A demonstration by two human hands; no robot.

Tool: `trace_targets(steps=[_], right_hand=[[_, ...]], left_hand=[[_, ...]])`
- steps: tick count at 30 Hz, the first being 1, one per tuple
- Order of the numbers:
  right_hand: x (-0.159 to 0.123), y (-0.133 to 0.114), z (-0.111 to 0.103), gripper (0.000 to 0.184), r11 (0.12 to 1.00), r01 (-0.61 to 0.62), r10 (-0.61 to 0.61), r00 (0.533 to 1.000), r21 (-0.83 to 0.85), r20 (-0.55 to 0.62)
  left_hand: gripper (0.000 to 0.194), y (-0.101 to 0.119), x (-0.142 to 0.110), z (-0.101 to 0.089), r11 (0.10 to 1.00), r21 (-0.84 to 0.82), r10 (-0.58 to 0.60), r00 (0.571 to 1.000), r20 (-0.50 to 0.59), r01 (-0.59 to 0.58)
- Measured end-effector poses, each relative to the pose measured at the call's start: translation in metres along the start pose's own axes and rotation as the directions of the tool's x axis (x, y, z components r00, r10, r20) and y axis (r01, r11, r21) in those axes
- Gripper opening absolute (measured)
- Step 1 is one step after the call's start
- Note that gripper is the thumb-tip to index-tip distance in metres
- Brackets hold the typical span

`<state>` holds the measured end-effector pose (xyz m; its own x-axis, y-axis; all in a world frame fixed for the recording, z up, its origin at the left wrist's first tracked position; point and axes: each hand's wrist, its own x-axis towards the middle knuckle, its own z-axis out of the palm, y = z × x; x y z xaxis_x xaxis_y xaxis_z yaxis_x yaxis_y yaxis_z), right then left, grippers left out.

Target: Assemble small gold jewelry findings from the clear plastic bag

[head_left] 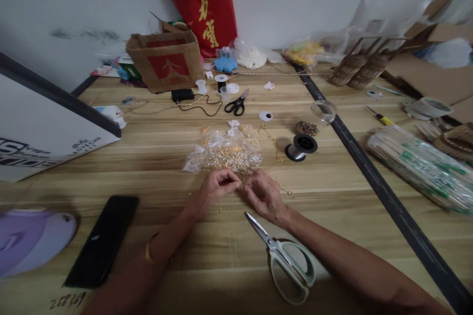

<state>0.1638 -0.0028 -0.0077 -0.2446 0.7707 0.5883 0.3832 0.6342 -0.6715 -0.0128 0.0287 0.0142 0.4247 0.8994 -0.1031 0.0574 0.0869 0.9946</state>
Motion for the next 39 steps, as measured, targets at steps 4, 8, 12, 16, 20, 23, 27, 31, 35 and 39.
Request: trace_targets(steps=[4,8,12,16,20,23,27,31,35,39], right_hand=[[-0.0008,0.0016,0.0012,0.009,1.000,0.025,-0.025,1.000,0.005,-0.008],[-0.0009,0.0016,0.0015,0.011,1.000,0.023,-0.024,1.000,-0.003,-0.010],[0.0006,0.0001,0.0008,0.010,1.000,0.026,-0.026,1.000,-0.011,-0.015],[0.0011,0.0009,0.0004,0.010,0.999,0.037,-0.037,0.999,-0.014,-0.020],[0.0004,0.0023,0.0003,0.010,0.999,0.034,-0.034,0.999,-0.027,-0.021],[0.0001,0.0025,0.0002,0.010,0.999,0.034,-0.034,0.999,-0.030,-0.017],[-0.0001,0.0027,0.0004,0.009,0.999,0.035,-0.035,0.999,-0.028,-0.011],[-0.0005,0.0032,0.0008,0.008,1.000,0.017,-0.017,1.000,-0.019,-0.003],[-0.0005,0.0030,0.0008,0.007,1.000,0.018,-0.018,1.000,-0.012,-0.008],[-0.0004,0.0026,0.0003,0.007,1.000,0.014,-0.014,1.000,-0.025,-0.012]], left_hand=[[0.018,-0.0007,-0.0001,0.0005,1.000,-0.013,-0.012,1.000,0.002,0.012],[0.019,-0.0019,0.0007,0.0005,1.000,-0.024,-0.015,1.000,0.004,0.015],[0.020,-0.0021,0.0007,0.0003,0.999,-0.034,-0.007,1.000,0.011,0.008],[0.021,-0.0021,0.0000,0.0000,1.000,-0.022,-0.012,1.000,0.015,0.013],[0.022,-0.0025,0.0001,-0.0004,1.000,-0.005,-0.007,1.000,0.020,0.007],[0.021,-0.0031,0.0007,-0.0003,1.000,-0.007,0.003,1.000,0.018,-0.003],[0.021,-0.0033,0.0010,0.0000,1.000,-0.018,0.007,1.000,0.021,-0.007],[0.022,-0.0027,0.0007,0.0004,1.000,-0.014,0.008,1.000,0.021,-0.008],[0.022,-0.0023,0.0005,0.0004,1.000,-0.013,0.020,0.999,0.025,-0.020],[0.021,-0.0026,0.0006,0.0000,0.999,-0.026,0.027,0.999,0.033,-0.026]])
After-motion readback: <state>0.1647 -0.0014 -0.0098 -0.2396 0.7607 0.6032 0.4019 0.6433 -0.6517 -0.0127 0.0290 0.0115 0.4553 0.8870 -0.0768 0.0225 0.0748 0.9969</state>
